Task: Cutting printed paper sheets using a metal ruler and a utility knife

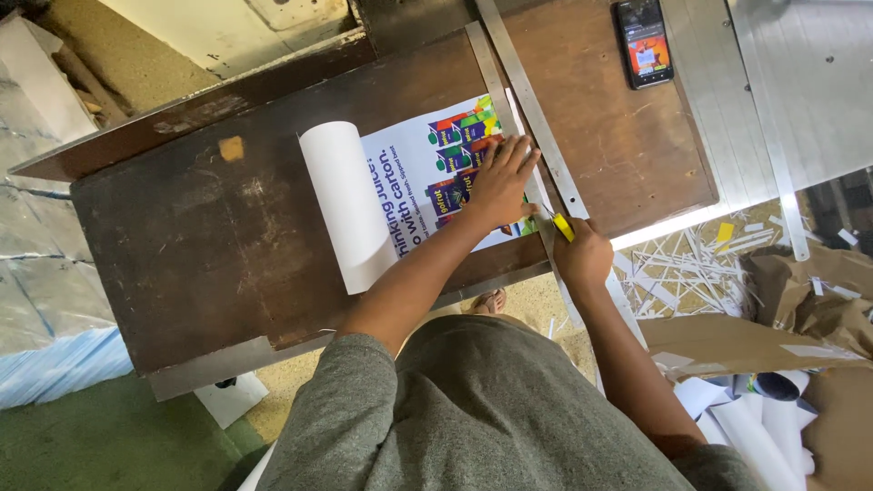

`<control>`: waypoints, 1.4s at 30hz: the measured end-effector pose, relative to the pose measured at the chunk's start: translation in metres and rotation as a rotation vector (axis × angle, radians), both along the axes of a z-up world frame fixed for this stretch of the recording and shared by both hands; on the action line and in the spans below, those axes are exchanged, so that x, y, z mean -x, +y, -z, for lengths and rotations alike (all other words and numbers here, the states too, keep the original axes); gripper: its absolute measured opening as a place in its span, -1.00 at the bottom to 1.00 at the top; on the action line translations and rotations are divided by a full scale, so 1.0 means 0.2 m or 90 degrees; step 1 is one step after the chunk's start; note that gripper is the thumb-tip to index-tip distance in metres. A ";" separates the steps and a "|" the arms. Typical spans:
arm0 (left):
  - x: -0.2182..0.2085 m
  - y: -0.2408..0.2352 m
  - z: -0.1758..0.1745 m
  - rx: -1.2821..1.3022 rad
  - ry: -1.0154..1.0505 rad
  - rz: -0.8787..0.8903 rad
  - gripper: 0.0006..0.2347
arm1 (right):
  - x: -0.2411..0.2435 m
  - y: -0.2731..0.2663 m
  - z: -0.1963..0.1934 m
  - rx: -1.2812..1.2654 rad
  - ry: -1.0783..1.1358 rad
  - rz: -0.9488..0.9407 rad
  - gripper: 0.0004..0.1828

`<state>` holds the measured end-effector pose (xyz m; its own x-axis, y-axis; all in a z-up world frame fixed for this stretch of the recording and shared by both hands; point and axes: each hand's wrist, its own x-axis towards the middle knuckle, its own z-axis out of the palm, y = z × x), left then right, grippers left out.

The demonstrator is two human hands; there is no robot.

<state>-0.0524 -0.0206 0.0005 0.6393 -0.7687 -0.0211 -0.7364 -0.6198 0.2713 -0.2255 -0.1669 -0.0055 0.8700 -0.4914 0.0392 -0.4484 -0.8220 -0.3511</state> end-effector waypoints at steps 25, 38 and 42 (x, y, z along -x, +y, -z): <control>-0.32 -0.28 0.43 0.255 -0.025 0.251 -0.76 | -0.17 0.14 -0.25 -0.149 0.080 0.132 -0.67; -0.22 -0.30 0.56 0.322 -0.082 0.164 -0.76 | -0.14 0.02 -0.05 -0.146 0.062 0.119 -0.70; -0.15 -0.31 0.47 0.339 -0.127 0.141 -0.76 | -0.11 0.05 -0.19 -0.193 0.042 0.151 -0.56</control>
<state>-0.0233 -0.0816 -0.0934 0.4149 -0.7557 0.5068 -0.9009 -0.2633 0.3450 -0.2034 -0.1569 0.0324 0.7264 -0.6601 -0.1912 -0.6436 -0.5558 -0.5262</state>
